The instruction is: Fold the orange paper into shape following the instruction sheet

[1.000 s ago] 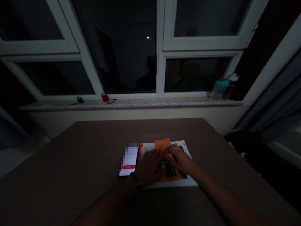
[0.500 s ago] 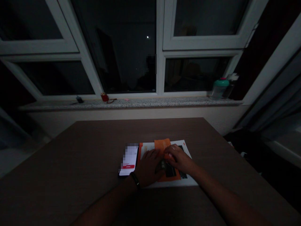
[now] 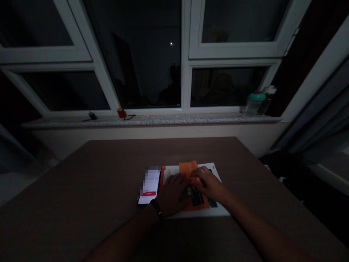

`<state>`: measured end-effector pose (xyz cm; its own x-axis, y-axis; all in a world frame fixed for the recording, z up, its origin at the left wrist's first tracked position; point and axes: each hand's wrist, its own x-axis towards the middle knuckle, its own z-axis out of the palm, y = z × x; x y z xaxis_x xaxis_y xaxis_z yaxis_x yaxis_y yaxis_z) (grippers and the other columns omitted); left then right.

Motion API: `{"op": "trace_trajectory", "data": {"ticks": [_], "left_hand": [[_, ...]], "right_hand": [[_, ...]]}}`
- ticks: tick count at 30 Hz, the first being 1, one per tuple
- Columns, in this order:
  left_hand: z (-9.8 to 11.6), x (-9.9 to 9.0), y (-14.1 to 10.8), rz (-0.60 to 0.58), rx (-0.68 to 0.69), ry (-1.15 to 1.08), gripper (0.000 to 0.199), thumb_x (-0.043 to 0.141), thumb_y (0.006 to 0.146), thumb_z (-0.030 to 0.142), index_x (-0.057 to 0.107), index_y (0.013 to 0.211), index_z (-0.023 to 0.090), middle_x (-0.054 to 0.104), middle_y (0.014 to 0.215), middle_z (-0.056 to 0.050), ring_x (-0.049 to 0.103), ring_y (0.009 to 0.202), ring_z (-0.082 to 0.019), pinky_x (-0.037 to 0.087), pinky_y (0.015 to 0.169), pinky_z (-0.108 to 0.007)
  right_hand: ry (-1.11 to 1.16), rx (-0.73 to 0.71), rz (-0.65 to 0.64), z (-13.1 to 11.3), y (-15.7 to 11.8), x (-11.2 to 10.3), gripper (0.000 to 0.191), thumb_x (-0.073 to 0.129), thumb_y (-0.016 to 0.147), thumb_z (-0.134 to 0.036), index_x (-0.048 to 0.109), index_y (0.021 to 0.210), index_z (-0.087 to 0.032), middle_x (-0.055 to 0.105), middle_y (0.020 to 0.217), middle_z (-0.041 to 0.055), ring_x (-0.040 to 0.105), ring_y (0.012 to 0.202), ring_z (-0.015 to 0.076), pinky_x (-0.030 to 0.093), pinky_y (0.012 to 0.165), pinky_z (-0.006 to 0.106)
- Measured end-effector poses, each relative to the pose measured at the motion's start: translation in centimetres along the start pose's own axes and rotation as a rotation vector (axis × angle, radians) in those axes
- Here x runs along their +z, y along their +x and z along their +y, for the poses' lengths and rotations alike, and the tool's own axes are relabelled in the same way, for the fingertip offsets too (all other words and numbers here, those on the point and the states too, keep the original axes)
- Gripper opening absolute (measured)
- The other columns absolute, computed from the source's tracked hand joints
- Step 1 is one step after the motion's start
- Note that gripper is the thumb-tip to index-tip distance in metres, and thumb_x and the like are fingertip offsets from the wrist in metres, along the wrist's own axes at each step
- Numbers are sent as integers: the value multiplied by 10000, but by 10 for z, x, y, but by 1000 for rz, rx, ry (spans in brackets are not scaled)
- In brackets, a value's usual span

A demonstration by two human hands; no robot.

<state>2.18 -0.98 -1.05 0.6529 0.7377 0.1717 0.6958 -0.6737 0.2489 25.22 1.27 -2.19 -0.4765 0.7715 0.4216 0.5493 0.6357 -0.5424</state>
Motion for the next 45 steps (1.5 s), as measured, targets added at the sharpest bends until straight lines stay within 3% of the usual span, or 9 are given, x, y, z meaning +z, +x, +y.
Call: {"op": "trace_trajectory", "data": {"ticks": [4, 8, 12, 18, 34, 45], "left_hand": [[3, -3, 0, -5, -11, -10, 618, 665, 840, 436, 448, 1389, 253, 393, 1496, -109, 349, 1368, -322, 283, 1122, -527], [2, -5, 0, -15, -15, -16, 604, 665, 843, 432, 464, 1381, 246, 394, 1496, -111, 344, 1372, -329, 275, 1127, -530], [2, -4, 1, -24, -23, -24, 627, 670, 840, 442, 450, 1397, 258, 401, 1494, -107, 335, 1380, -333, 272, 1127, -539], [2, -3, 1, -30, -24, -15, 622, 670, 841, 440, 459, 1394, 251, 395, 1497, -113, 324, 1387, -335, 269, 1129, -539], [-2, 2, 0, -4, 3, -40, 620, 661, 850, 443, 447, 1397, 243, 377, 1506, -114, 319, 1388, -338, 267, 1133, -538], [0, -1, -1, -4, -4, -37, 622, 680, 836, 399, 455, 1392, 236, 386, 1499, -113, 321, 1388, -325, 262, 1141, -522]], "right_hand": [[-46, 82, 125, 2, -1, -13, 174, 594, 891, -221, 630, 1060, -231, 628, 1024, 69, 543, 1007, 241, 442, 889, 389], [-59, 191, 125, 6, -1, -25, 66, 587, 873, -237, 642, 862, -202, 602, 826, 38, 553, 834, 211, 435, 745, 327], [-52, 230, 104, 7, 0, -23, 105, 578, 851, -219, 613, 755, -198, 582, 762, 20, 547, 791, 197, 412, 715, 304], [-67, 294, 94, 13, 0, -15, 87, 614, 815, -215, 612, 729, -201, 559, 721, 4, 535, 760, 188, 391, 692, 286], [-109, 299, 52, 21, -2, -11, 70, 669, 792, -219, 614, 751, -206, 556, 740, 6, 522, 780, 195, 385, 702, 286], [-61, 287, 38, 26, -2, -21, 112, 599, 854, -276, 642, 787, -199, 568, 738, 16, 539, 778, 195, 405, 706, 292]]}}
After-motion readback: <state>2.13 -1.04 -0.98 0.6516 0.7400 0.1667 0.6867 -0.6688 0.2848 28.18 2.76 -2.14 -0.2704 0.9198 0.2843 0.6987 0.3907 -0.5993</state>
